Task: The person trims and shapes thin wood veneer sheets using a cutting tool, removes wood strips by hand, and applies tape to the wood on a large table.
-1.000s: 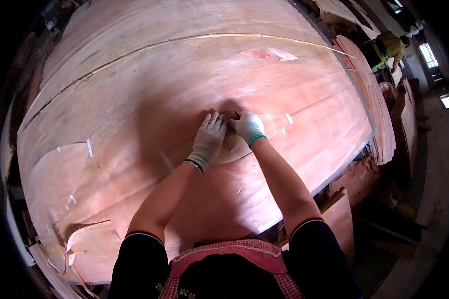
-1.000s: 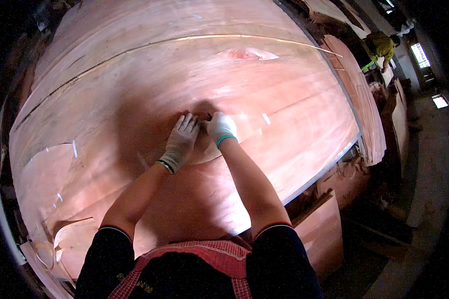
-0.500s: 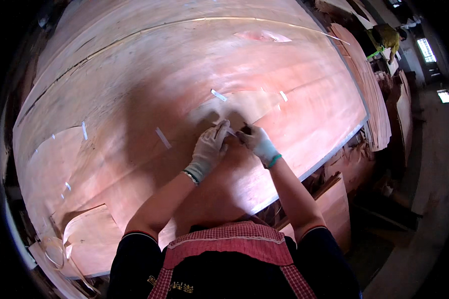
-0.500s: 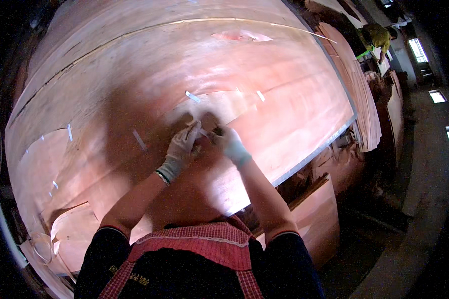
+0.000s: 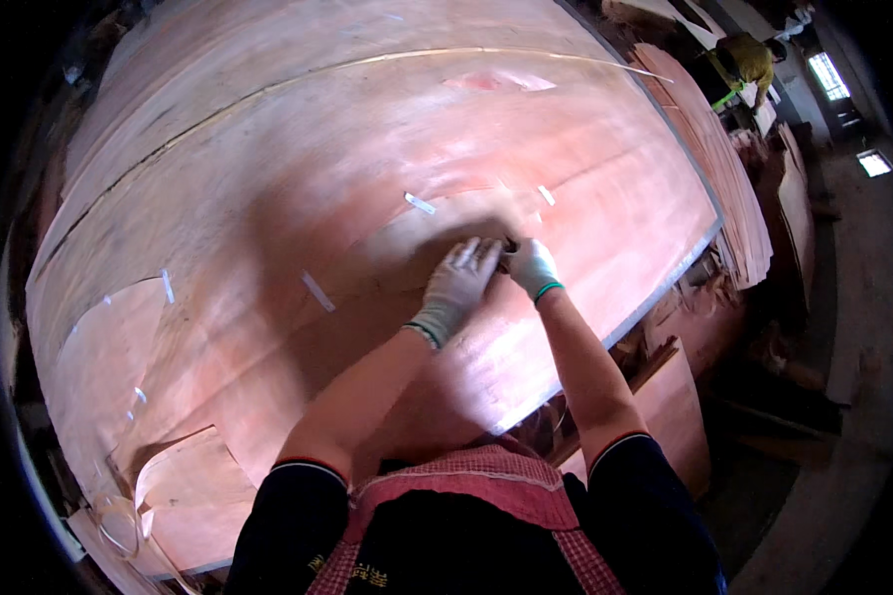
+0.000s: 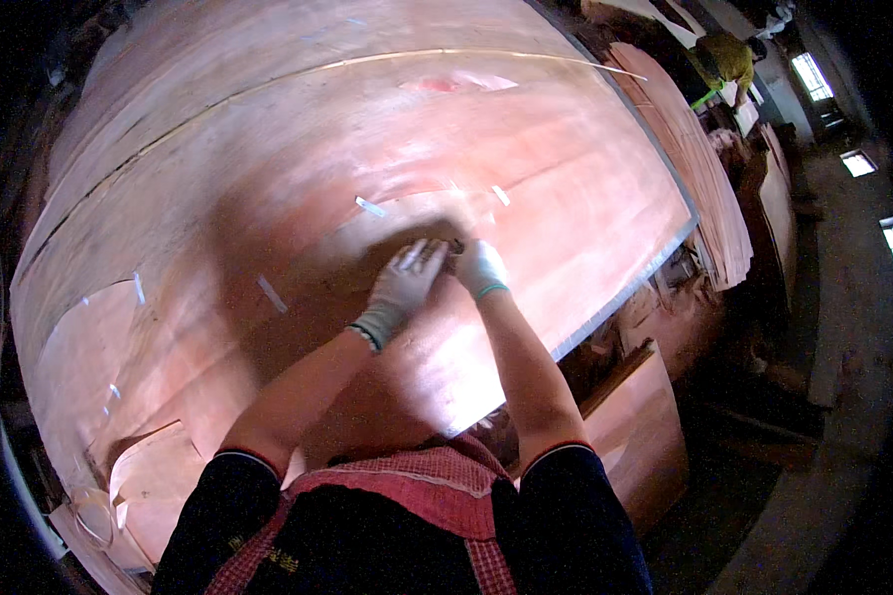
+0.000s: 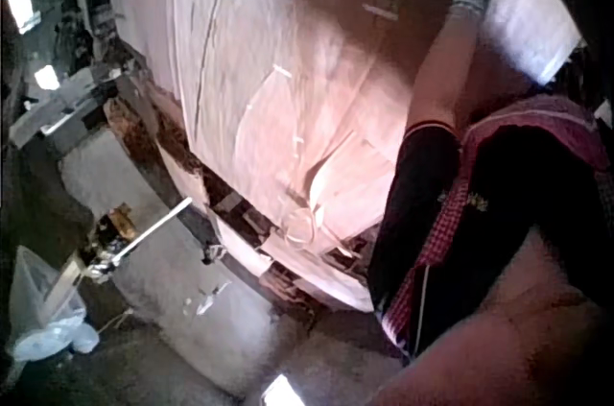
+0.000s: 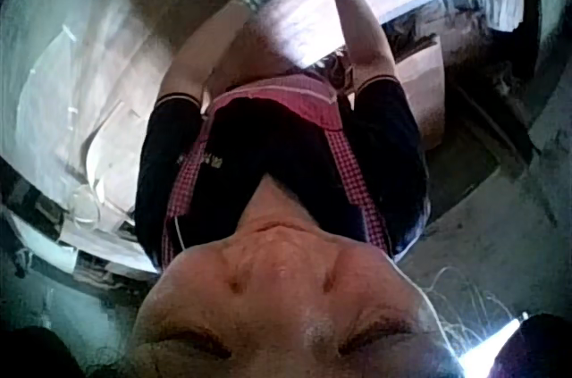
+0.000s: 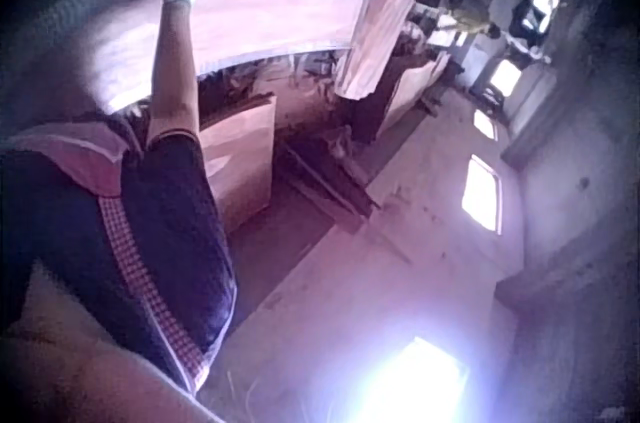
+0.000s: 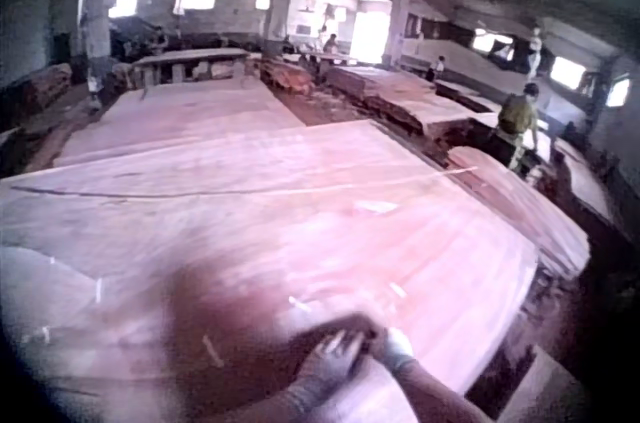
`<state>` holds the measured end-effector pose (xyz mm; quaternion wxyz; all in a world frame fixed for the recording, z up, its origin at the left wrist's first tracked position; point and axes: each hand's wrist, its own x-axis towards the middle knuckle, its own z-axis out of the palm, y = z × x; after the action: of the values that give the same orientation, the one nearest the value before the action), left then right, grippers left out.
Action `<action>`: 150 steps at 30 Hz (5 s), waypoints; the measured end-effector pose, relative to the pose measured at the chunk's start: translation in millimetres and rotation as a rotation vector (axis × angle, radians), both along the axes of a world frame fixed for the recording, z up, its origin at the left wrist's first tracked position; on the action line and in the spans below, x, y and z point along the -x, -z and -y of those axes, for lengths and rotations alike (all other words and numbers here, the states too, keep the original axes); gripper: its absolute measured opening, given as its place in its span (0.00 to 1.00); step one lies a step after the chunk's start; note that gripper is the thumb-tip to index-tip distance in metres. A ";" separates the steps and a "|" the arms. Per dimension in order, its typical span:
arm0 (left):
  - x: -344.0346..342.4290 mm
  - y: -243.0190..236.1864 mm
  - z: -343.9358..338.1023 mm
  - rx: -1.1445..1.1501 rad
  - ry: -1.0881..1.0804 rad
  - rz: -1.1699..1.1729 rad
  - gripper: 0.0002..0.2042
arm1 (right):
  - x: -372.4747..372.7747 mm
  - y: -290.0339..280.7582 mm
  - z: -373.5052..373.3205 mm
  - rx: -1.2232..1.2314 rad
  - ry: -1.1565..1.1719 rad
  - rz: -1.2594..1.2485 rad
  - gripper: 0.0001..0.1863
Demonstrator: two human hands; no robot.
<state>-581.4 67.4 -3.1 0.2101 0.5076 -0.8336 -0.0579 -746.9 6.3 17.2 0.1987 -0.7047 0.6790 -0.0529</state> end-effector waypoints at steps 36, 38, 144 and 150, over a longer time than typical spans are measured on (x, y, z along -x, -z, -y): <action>-278.3 -35.7 -196.0 0.281 -0.991 -0.402 0.18 | -69.3 -43.0 -105.6 -0.510 -0.165 0.603 0.07; -276.4 -40.5 -296.2 -0.057 -1.351 -0.254 0.19 | -58.2 -50.8 -142.0 -0.582 -0.008 0.613 0.08; -1623.8 -349.1 -1050.5 -0.263 0.197 -1.168 0.14 | -1437.2 -39.7 -1064.6 -0.091 0.294 0.677 0.14; -1623.8 -445.0 -955.5 0.190 0.981 -0.538 0.10 | -1459.4 -11.8 -1053.7 -0.037 0.603 0.708 0.11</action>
<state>1042.4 1022.8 441.9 0.4082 0.0072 -0.8905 -0.2008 712.5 1060.0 29.1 0.4065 -0.4109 0.7448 -0.3334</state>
